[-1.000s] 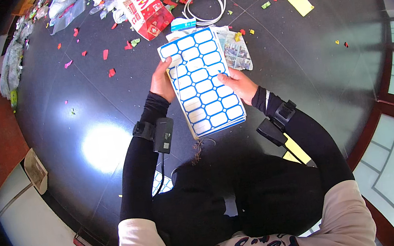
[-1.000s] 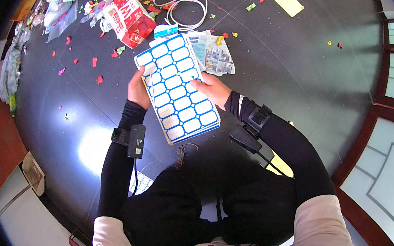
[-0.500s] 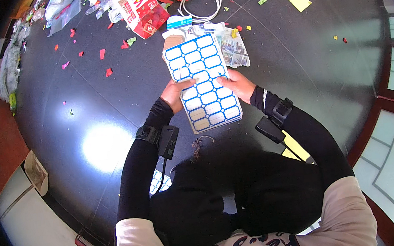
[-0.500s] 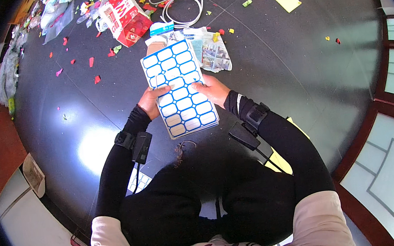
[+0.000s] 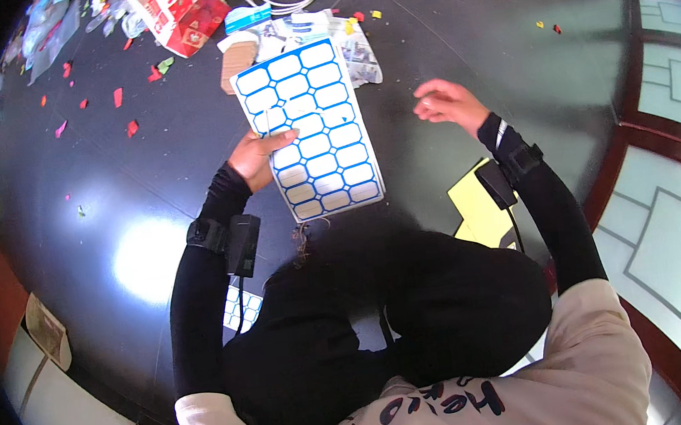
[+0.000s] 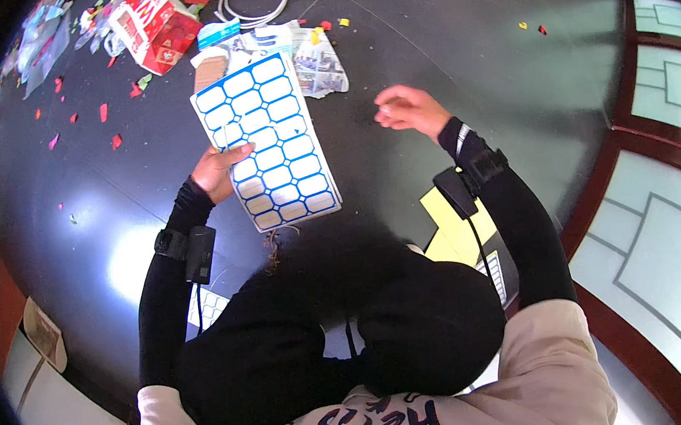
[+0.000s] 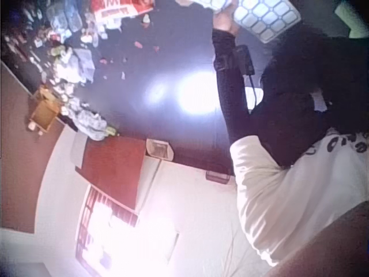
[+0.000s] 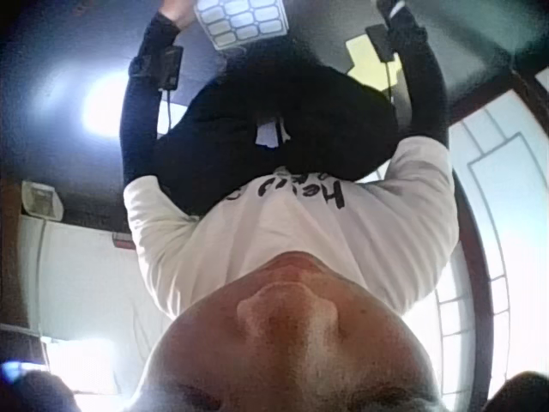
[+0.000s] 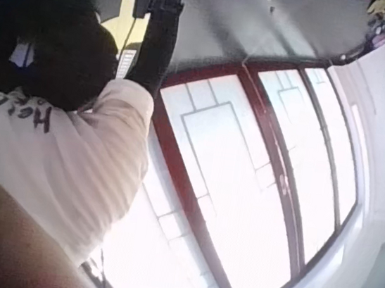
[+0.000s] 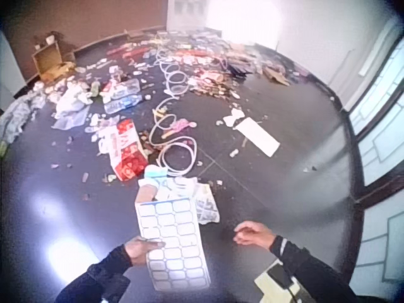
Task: The recorder is picking up and organizing sheets of adhesive labels on the floor.
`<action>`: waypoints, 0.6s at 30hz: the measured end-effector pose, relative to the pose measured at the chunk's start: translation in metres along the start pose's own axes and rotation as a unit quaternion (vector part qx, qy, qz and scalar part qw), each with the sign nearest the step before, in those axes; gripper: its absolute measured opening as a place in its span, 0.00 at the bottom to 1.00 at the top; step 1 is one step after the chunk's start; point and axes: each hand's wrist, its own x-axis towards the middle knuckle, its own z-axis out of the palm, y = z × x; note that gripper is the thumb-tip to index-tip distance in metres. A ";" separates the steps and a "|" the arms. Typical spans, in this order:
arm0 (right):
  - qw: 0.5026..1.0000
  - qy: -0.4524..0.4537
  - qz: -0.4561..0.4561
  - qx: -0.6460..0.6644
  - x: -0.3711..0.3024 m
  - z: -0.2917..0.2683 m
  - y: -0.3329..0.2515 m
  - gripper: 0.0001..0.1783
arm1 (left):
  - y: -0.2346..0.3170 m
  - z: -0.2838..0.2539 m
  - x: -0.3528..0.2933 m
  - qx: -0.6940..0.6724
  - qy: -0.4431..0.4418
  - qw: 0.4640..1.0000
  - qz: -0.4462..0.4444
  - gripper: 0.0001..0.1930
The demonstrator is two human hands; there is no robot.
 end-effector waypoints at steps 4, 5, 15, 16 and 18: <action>0.974 0.165 -0.044 -0.148 -0.054 -0.050 0.092 0.15 | 0.001 0.000 0.003 -0.003 -0.027 1.000 0.006 0.24; 0.953 0.232 -0.029 -0.192 -0.069 -0.051 0.123 0.17 | 0.002 0.002 0.004 -0.001 -0.028 1.000 -0.003 0.25; 0.846 0.353 0.136 -0.376 -0.109 0.086 0.155 0.30 | 0.008 -0.004 0.013 -0.015 -0.082 0.996 -0.045 0.27; 0.832 0.363 0.123 -0.402 -0.105 0.090 0.158 0.30 | 0.007 -0.004 0.014 -0.014 -0.080 0.996 -0.047 0.27; 0.828 0.352 0.129 -0.416 -0.098 0.091 0.159 0.30 | 0.007 -0.004 0.015 -0.020 -0.094 0.994 -0.042 0.27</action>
